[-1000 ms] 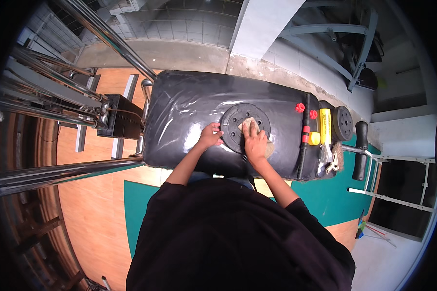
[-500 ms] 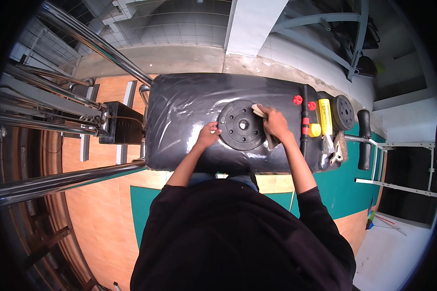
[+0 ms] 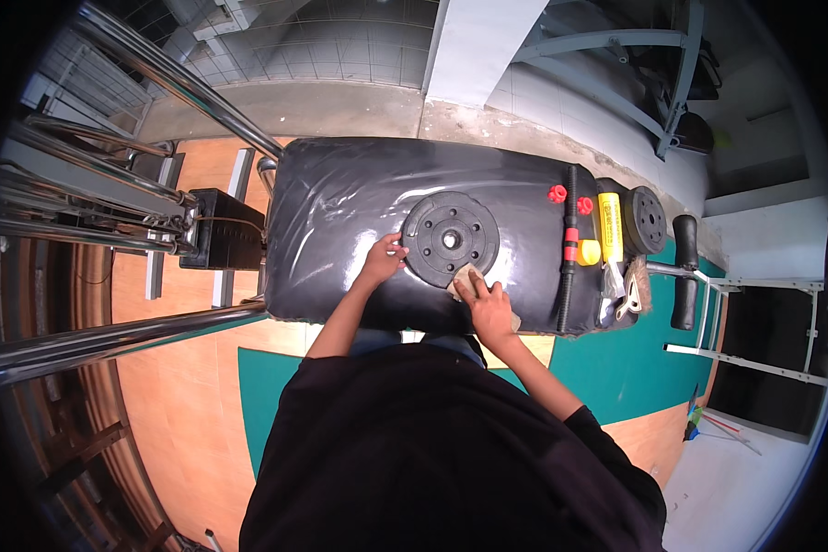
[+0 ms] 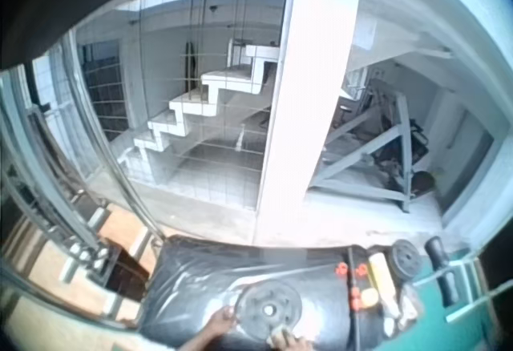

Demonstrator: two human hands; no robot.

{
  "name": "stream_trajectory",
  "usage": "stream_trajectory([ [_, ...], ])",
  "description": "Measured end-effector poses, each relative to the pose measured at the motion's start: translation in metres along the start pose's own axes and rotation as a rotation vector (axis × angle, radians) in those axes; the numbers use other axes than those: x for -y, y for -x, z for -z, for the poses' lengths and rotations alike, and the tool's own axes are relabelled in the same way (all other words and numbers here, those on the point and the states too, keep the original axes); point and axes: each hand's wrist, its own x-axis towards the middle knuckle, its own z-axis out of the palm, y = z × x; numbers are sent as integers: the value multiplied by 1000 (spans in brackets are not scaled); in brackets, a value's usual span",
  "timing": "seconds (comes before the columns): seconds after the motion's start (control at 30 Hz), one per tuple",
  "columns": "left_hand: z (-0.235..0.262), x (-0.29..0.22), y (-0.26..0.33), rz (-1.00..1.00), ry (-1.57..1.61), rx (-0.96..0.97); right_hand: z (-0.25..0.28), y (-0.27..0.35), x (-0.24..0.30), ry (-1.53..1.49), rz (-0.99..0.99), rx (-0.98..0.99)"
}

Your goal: The person wipes a black padded bench with a cloth, then assembles a dumbbell by sliding weight plates onto a bar and securing them with red collars. The person lifts the dumbbell and places it on the floor, then picks up another dumbbell and returns it to the bench.

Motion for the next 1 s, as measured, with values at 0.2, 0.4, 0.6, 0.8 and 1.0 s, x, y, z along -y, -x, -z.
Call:
stream_trajectory([
  [0.2,9,6,-12,27,-25,80,45,-20,-74,-607,-69,188],
  [0.4,11,14,-13,22,26,73,53,-53,-109,-398,-298,-139],
  [0.6,-3,27,-13,63,61,-29,23,-131,-90,-633,-335,-97],
  [0.8,-11,30,24,204,204,65,-4,-158,-60,-662,-502,7],
  [1.0,-21,26,43,306,330,59,18,-136,-60,-764,-566,224],
])
